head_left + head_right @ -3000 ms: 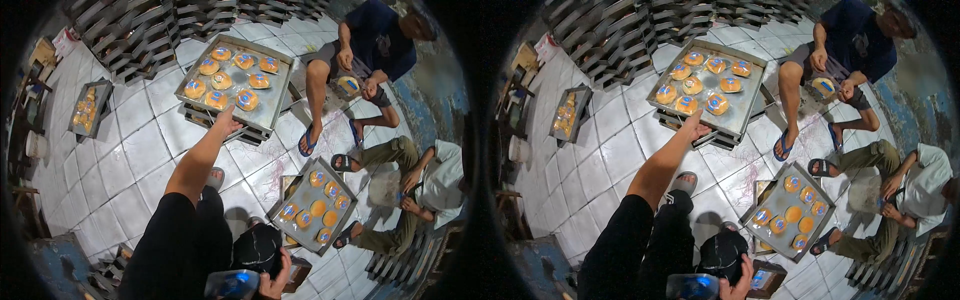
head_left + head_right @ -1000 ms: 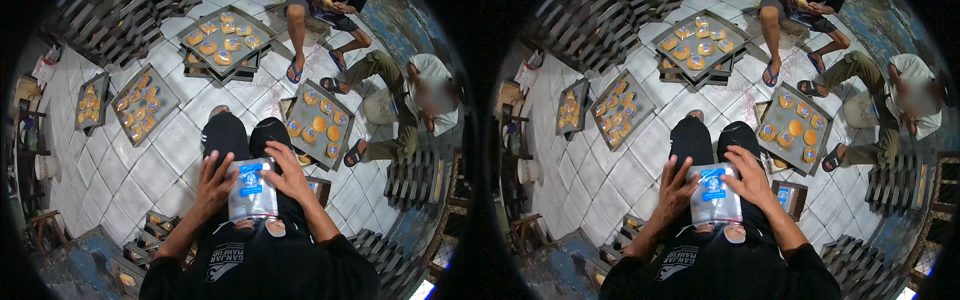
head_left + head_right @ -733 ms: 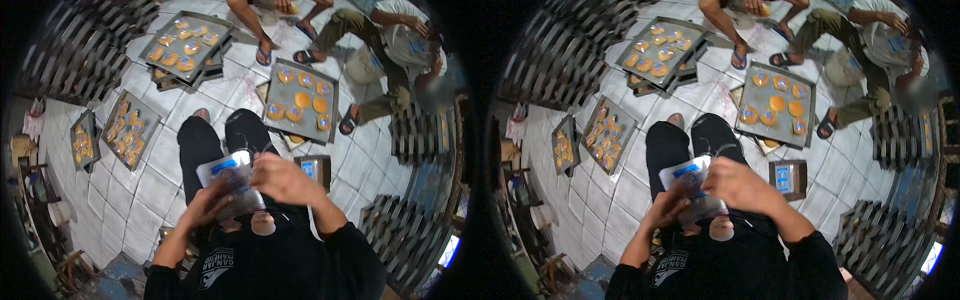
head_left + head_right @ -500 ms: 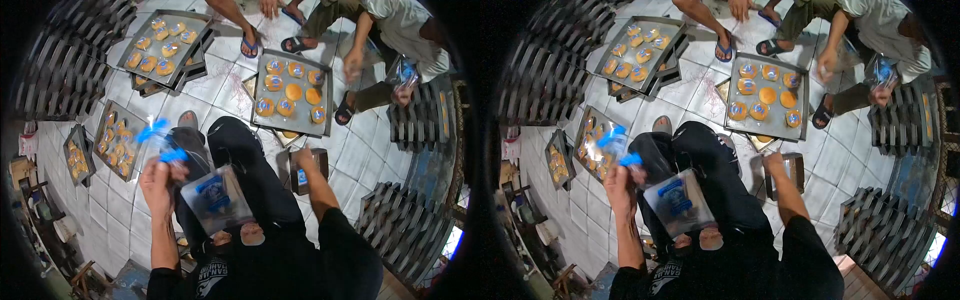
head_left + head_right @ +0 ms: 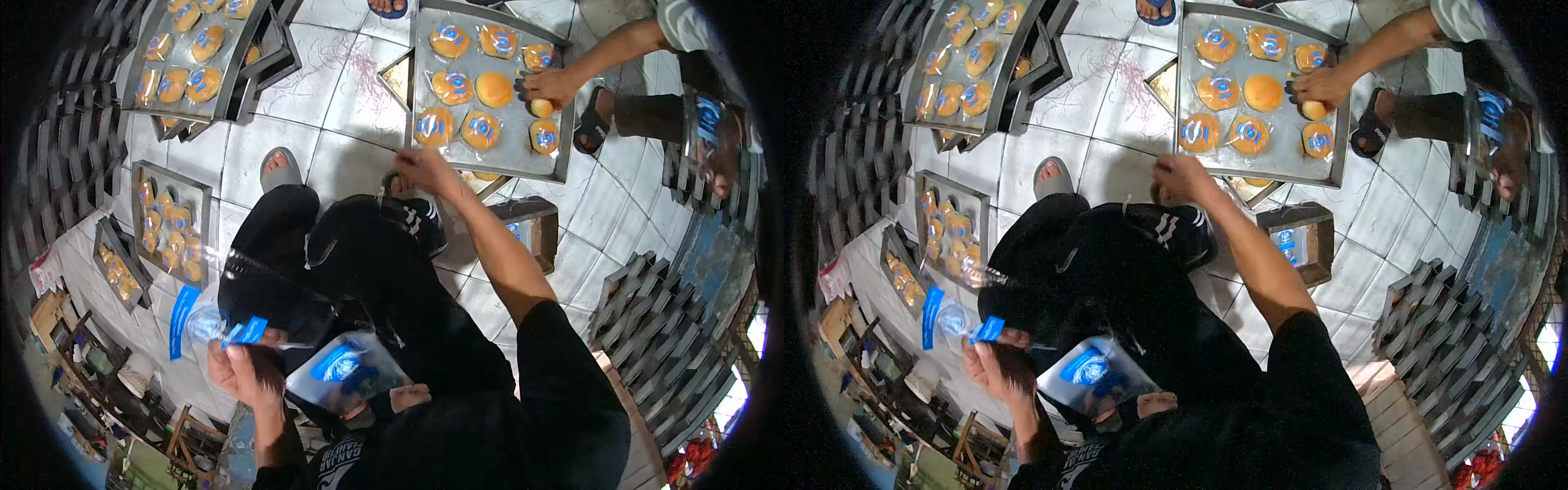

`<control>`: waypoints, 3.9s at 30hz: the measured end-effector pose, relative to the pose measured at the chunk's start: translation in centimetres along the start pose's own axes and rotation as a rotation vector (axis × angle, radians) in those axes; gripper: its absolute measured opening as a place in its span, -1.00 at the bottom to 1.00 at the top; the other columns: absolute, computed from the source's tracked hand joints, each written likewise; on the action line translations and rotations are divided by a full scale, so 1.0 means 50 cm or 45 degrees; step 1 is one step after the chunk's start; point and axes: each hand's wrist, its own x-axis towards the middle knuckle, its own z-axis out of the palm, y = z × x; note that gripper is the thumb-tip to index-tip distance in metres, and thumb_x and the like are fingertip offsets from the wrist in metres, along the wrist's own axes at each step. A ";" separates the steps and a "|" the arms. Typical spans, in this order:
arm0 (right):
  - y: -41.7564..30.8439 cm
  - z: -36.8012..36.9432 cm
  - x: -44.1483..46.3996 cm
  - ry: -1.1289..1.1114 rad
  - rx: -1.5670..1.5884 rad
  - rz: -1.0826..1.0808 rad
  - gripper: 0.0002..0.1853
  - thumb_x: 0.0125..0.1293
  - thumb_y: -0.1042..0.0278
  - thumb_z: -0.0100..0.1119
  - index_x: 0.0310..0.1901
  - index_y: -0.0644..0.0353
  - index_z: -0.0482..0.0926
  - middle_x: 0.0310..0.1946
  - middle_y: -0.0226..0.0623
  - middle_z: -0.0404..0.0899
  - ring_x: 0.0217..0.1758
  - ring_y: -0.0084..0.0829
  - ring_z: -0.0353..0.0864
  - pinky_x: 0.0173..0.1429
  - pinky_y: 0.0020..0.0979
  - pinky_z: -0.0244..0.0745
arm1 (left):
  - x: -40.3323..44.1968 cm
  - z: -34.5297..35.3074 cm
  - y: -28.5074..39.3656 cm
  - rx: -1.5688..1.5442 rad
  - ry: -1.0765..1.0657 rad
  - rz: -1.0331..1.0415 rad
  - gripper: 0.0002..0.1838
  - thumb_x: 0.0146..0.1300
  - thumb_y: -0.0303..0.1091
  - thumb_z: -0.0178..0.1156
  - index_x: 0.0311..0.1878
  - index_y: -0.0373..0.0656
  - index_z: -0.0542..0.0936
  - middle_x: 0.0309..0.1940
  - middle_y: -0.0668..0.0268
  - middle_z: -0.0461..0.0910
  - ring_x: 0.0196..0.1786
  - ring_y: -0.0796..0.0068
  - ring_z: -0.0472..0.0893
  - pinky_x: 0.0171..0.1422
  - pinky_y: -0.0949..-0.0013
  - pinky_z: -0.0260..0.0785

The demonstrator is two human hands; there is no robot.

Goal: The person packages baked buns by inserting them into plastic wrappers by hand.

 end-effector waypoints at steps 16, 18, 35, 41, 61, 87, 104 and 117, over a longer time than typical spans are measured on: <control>0.165 -0.399 0.151 0.612 -0.695 0.991 -0.12 0.01 -0.42 0.37 0.02 0.40 0.64 0.04 0.14 0.66 0.19 0.07 0.64 0.24 -0.04 0.54 | -0.004 0.011 0.023 0.127 0.255 -0.019 -0.69 0.54 -0.15 0.07 -0.06 -0.26 0.44 -0.50 0.09 0.57 -0.60 0.35 0.58 -0.54 0.38 0.51; 0.170 -0.363 0.120 0.615 -0.695 0.722 -0.14 0.00 -0.29 0.46 0.06 0.42 0.57 0.06 0.22 0.63 0.16 0.14 0.64 0.20 -0.02 0.56 | -0.001 0.004 0.022 0.005 0.128 -0.079 -0.73 0.55 -0.16 0.09 0.04 -0.18 0.51 -0.42 0.27 0.56 -0.44 0.47 0.56 -0.45 0.42 0.43; -0.797 -0.107 -0.347 0.045 0.339 -0.741 -0.45 0.18 0.32 0.53 0.16 0.24 0.52 0.19 -0.15 0.46 0.35 -0.21 0.44 0.41 -0.27 0.34 | 0.143 -0.040 -0.033 -1.185 -0.138 -0.604 -0.80 0.48 -0.18 0.22 -0.07 -0.09 0.53 -0.18 0.26 0.71 -0.03 0.40 0.71 0.03 0.20 0.58; -0.768 -0.041 -0.365 0.400 -0.450 -1.363 -0.54 0.11 0.46 0.23 0.10 0.22 0.51 0.14 -0.06 0.49 0.30 -0.01 0.51 0.34 -0.14 0.49 | 0.038 -0.022 0.083 -1.192 -0.182 -0.494 -0.62 0.50 -0.07 0.14 0.12 -0.18 0.47 0.10 -0.09 0.61 0.24 0.00 0.59 0.36 -0.05 0.45; -0.880 0.053 -0.366 0.346 -0.511 -1.458 -0.68 0.18 0.37 0.20 -0.01 0.17 0.52 0.05 -0.17 0.52 0.21 -0.11 0.57 0.23 -0.17 0.55 | -0.086 -0.075 0.150 -1.294 -0.323 -0.584 -0.44 0.52 0.09 -0.12 0.27 -0.13 0.54 0.17 0.23 0.63 0.19 0.25 0.63 0.30 0.13 0.49; -0.893 0.058 -0.324 -0.097 -0.460 -1.177 -0.78 0.30 0.35 0.19 -0.07 0.12 0.44 -0.09 -0.15 0.57 0.14 -0.18 0.60 0.34 0.13 0.28 | -0.017 -0.049 0.085 -1.407 -0.198 -0.020 -0.34 0.56 0.22 -0.18 0.30 -0.18 0.49 0.23 0.13 0.57 0.24 0.15 0.59 0.35 0.00 0.48; -0.843 0.132 -0.335 -0.349 0.220 -1.257 -0.82 0.28 0.43 0.26 -0.17 0.29 0.50 -0.33 -0.21 0.55 -0.27 -0.38 0.60 -0.25 -0.35 0.49 | -0.026 -0.104 0.058 -1.371 0.061 -0.383 -0.38 0.51 0.22 -0.03 0.31 -0.12 0.50 0.23 0.15 0.57 0.24 0.10 0.58 0.24 -0.12 0.52; -0.843 0.106 -0.353 -0.326 -0.106 -1.115 -0.83 0.33 0.44 0.29 -0.20 0.26 0.48 -0.15 -0.25 0.63 -0.15 -0.37 0.63 -0.18 -0.35 0.52 | 0.009 -0.089 0.005 -1.465 -0.023 -0.335 -0.41 0.54 0.16 -0.10 0.25 -0.18 0.53 0.19 0.07 0.61 0.22 0.05 0.60 0.38 -0.06 0.42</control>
